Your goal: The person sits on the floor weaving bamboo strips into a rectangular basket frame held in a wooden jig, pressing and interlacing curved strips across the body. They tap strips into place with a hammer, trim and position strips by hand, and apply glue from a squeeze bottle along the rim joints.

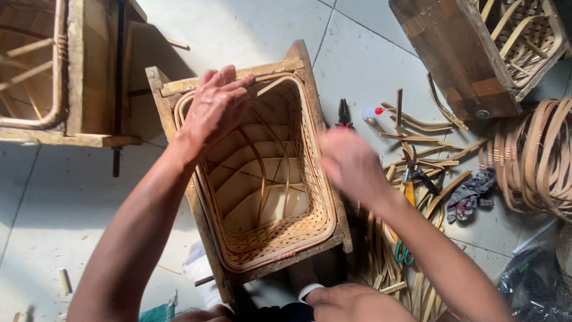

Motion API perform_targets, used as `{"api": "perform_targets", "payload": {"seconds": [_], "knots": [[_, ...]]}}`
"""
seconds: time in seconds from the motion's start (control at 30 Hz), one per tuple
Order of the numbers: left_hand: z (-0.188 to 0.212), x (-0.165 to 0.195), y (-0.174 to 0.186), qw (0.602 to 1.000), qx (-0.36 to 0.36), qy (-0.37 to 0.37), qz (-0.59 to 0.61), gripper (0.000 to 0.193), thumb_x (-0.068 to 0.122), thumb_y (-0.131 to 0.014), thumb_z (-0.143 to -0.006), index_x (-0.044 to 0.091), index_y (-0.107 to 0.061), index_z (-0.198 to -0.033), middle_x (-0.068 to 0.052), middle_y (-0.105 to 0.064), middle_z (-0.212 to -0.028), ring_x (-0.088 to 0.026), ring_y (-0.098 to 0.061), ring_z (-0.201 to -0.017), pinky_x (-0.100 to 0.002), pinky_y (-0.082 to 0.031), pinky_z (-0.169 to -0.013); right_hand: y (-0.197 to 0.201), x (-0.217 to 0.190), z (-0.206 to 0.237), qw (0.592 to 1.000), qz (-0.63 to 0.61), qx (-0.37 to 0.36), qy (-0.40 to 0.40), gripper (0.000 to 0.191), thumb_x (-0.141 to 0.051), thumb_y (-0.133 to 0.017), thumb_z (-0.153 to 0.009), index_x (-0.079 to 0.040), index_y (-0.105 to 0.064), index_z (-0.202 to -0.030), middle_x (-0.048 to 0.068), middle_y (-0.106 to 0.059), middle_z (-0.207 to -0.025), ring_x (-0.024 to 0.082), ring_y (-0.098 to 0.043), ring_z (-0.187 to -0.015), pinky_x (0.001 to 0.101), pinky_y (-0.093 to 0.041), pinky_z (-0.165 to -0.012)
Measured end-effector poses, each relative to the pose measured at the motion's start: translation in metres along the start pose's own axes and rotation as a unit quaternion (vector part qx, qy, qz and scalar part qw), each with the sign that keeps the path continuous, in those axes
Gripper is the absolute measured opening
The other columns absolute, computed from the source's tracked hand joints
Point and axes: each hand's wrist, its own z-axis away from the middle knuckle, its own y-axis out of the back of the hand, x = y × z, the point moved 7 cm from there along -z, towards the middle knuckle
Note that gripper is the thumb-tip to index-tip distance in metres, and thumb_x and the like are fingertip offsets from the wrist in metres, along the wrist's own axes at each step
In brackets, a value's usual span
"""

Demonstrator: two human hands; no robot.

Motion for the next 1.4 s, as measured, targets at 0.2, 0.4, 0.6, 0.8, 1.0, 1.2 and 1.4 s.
{"api": "perform_targets", "payload": {"seconds": [0.2, 0.4, 0.6, 0.8, 1.0, 1.2, 1.4], "knots": [[0.001, 0.010, 0.012, 0.997, -0.012, 0.014, 0.074, 0.012, 0.010, -0.070, -0.101, 0.012, -0.078, -0.109, 0.001, -0.073, -0.136, -0.022, -0.059, -0.121, -0.038, -0.046, -0.105, -0.052, -0.049, 0.094, 0.899, 0.100, -0.391, 0.171, 0.007, -0.010, -0.068, -0.072, -0.008, -0.073, -0.068, 0.009, -0.067, -0.079, 0.029, -0.060, -0.102, 0.0498, -0.021, -0.123], [0.007, 0.020, 0.029, 0.999, 0.013, 0.017, 0.045, 0.011, 0.012, -0.070, -0.100, 0.011, -0.076, -0.090, -0.001, -0.073, -0.135, -0.025, -0.059, -0.126, -0.038, -0.045, -0.105, -0.113, -0.024, 0.091, 0.870, 0.047, -0.459, 0.171, 0.007, -0.016, -0.073, -0.070, -0.011, -0.075, -0.066, 0.008, -0.069, -0.072, 0.026, -0.061, -0.092, 0.0412, -0.030, -0.116], [0.014, 0.015, 0.025, 0.998, 0.001, 0.030, 0.055, 0.011, 0.013, -0.070, -0.101, 0.009, -0.077, -0.094, -0.001, -0.072, -0.138, -0.027, -0.059, -0.130, -0.040, -0.044, -0.108, -0.122, -0.009, 0.105, 0.870, -0.023, -0.458, 0.179, 0.008, -0.020, -0.075, -0.060, -0.013, -0.075, -0.063, 0.005, -0.067, -0.069, 0.025, -0.059, -0.090, 0.0379, -0.040, -0.098], [0.011, 0.021, 0.028, 0.998, -0.009, 0.034, 0.059, 0.015, 0.013, -0.068, -0.104, 0.011, -0.078, -0.093, -0.002, -0.071, -0.138, -0.028, -0.060, -0.129, -0.041, -0.044, -0.107, -0.090, -0.030, 0.088, 0.908, -0.032, -0.373, 0.189, 0.008, -0.018, -0.074, -0.066, -0.011, -0.077, -0.063, 0.007, -0.068, -0.072, 0.026, -0.060, -0.090, 0.0433, -0.032, -0.116], [0.014, 0.024, 0.036, 0.998, -0.017, 0.036, 0.052, 0.016, 0.011, -0.068, -0.105, 0.012, -0.076, -0.091, 0.000, -0.071, -0.140, -0.026, -0.062, -0.126, -0.041, -0.045, -0.110, 0.005, -0.033, 0.102, 0.993, -0.049, 0.018, 0.101, 0.035, -0.023, -0.071, -0.078, -0.002, -0.077, -0.105, 0.017, -0.073, -0.104, 0.024, -0.065, -0.102, 0.0463, -0.040, -0.105], [0.016, 0.022, 0.037, 0.997, -0.022, 0.017, 0.067, 0.009, 0.013, -0.067, -0.105, 0.009, -0.075, -0.102, -0.004, -0.070, -0.143, -0.029, -0.060, -0.131, -0.041, -0.044, -0.111, -0.026, 0.040, 0.246, 0.895, -0.111, 0.124, -0.415, 0.016, -0.011, -0.070, -0.096, -0.002, -0.076, -0.108, 0.014, -0.075, -0.091, 0.024, -0.073, -0.079, 0.0345, -0.057, -0.070], [0.017, 0.031, 0.035, 1.000, -0.001, -0.006, 0.020, 0.013, 0.015, -0.067, -0.111, 0.008, -0.073, -0.102, -0.003, -0.069, -0.140, -0.025, -0.057, -0.138, -0.041, -0.043, -0.120, -0.123, 0.036, 0.308, 0.898, -0.074, 0.021, -0.433, 0.045, -0.005, -0.070, -0.077, -0.002, -0.066, -0.122, 0.020, -0.074, -0.106, 0.037, -0.072, -0.091, 0.0442, -0.058, -0.076]]}}
